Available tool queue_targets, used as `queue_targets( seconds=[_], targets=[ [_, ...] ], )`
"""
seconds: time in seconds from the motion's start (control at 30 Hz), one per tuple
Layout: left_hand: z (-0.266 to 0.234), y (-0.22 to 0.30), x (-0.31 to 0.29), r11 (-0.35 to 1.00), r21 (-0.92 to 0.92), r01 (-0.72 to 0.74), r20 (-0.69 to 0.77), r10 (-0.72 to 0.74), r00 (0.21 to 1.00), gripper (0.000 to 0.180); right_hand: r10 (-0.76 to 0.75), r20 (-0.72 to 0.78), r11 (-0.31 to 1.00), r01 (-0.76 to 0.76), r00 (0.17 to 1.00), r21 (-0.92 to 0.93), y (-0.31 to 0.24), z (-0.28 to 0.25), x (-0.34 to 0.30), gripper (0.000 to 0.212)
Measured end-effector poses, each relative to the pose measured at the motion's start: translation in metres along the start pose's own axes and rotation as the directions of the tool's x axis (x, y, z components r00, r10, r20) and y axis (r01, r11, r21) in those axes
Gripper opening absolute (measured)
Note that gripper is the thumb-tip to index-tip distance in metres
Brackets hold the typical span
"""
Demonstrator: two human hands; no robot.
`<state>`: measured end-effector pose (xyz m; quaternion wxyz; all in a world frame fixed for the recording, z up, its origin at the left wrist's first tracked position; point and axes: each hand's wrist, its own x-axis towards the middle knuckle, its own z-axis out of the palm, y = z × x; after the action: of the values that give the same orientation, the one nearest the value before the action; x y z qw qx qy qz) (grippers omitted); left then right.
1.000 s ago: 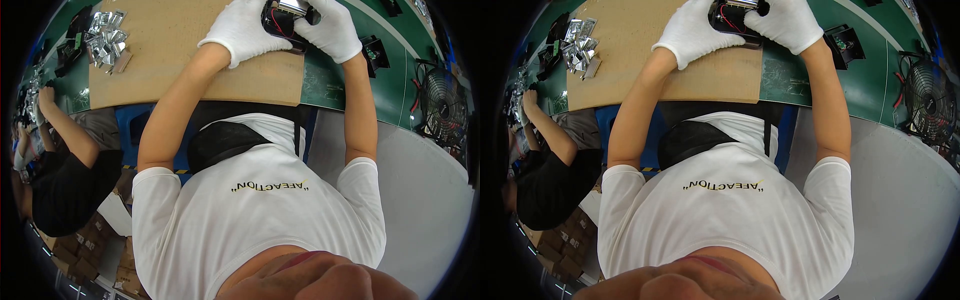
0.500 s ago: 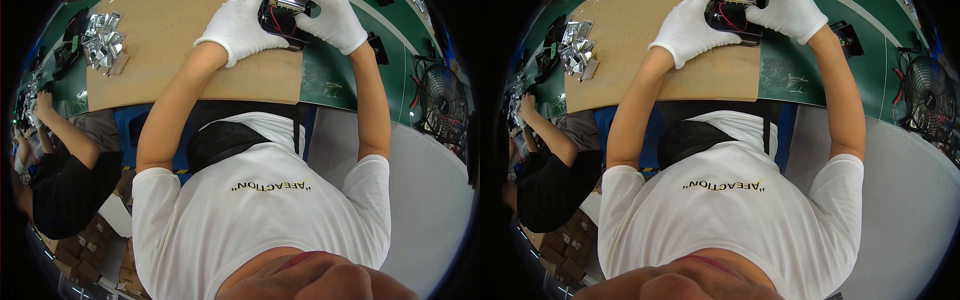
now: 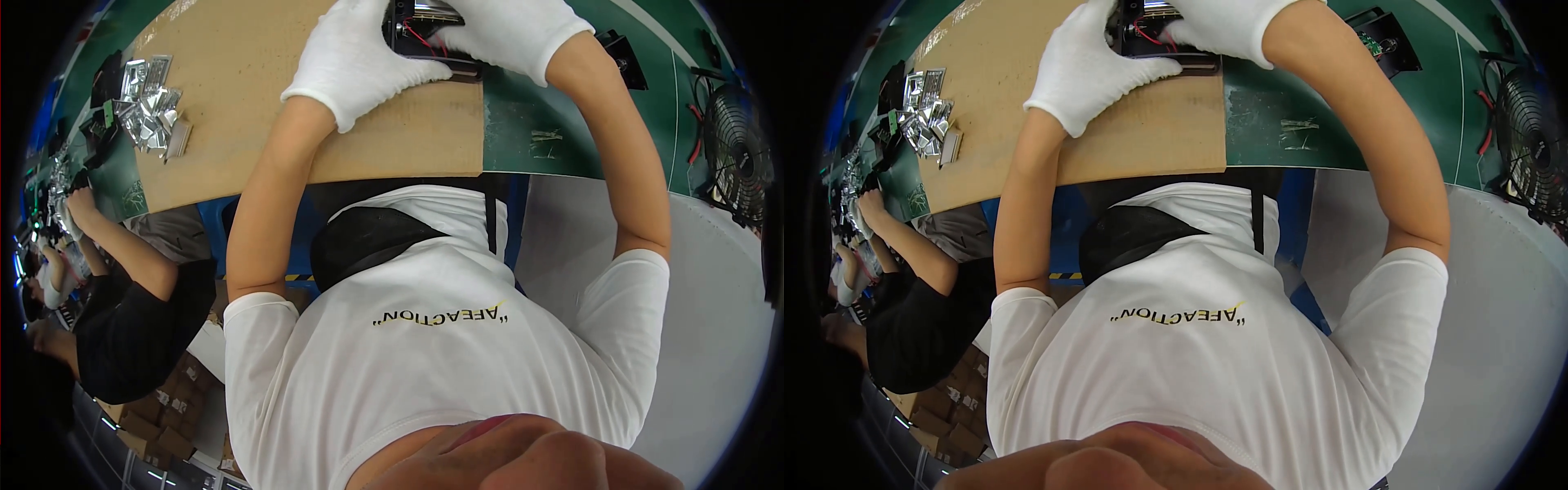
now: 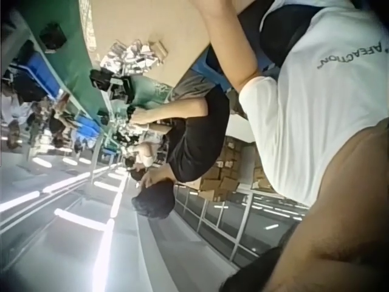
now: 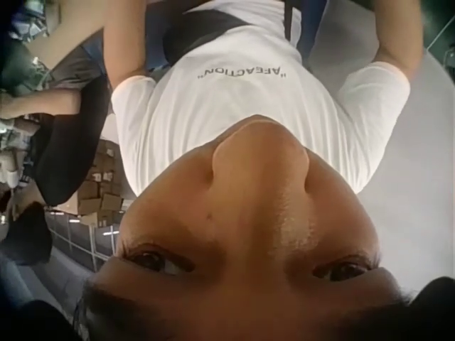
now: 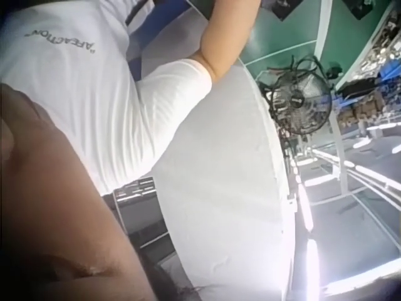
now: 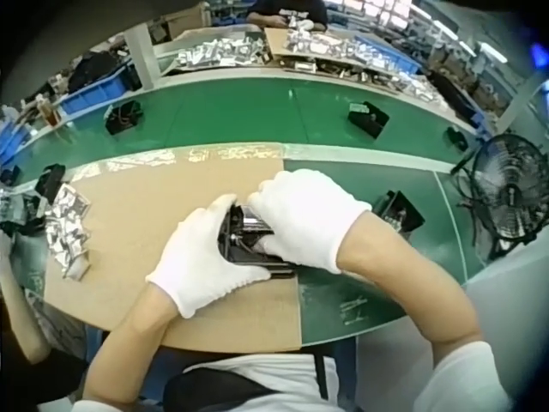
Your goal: Manually assembling electronic components and circuit boards into plastic housings at a factory workstation.
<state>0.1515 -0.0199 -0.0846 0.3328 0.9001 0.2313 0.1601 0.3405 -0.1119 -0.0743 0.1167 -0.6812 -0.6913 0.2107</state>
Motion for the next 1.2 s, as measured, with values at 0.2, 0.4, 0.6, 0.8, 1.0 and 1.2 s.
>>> queue_targets(
  seconds=[0.2, 0.4, 0.6, 0.8, 1.0, 1.2],
  targets=[
    [-0.002, 0.0, -0.002, 0.999, 0.037, 0.037, 0.009, -0.037, 0.999, 0.075, -0.086, -0.099, 0.933, 0.045, 0.991, -0.356, -0.045, -0.043, -0.005, 0.016],
    [-0.005, 0.006, -0.005, 0.995, -0.016, 0.101, 0.031, -0.1, 0.994, 0.08, -0.047, -0.103, 0.916, 0.002, 0.994, -0.401, -0.047, -0.034, -0.002, 0.016],
    [-0.008, 0.005, -0.008, 0.984, -0.081, 0.156, 0.02, -0.154, 0.988, 0.08, -0.063, 0.016, 0.963, 0.065, 0.998, -0.263, -0.037, -0.056, 0.0, 0.021],
    [-0.014, 0.013, -0.005, 0.971, -0.181, 0.153, 0.0, -0.156, 0.988, 0.081, -0.017, 0.172, 0.982, -0.016, 0.985, 0.188, -0.016, -0.076, -0.01, 0.028],
    [-0.019, 0.017, 0.001, 0.95, -0.287, 0.127, -0.01, -0.136, 0.991, 0.081, 0.112, 0.111, 0.77, -0.157, 0.988, 0.619, 0.001, -0.065, -0.016, 0.037],
    [-0.02, 0.009, 0.001, 0.94, -0.337, 0.048, -0.097, -0.085, 0.992, 0.082, 0.005, -0.029, 0.551, 0.021, 1.0, 0.834, 0.029, -0.025, 0.024, 0.04]
  ],
)
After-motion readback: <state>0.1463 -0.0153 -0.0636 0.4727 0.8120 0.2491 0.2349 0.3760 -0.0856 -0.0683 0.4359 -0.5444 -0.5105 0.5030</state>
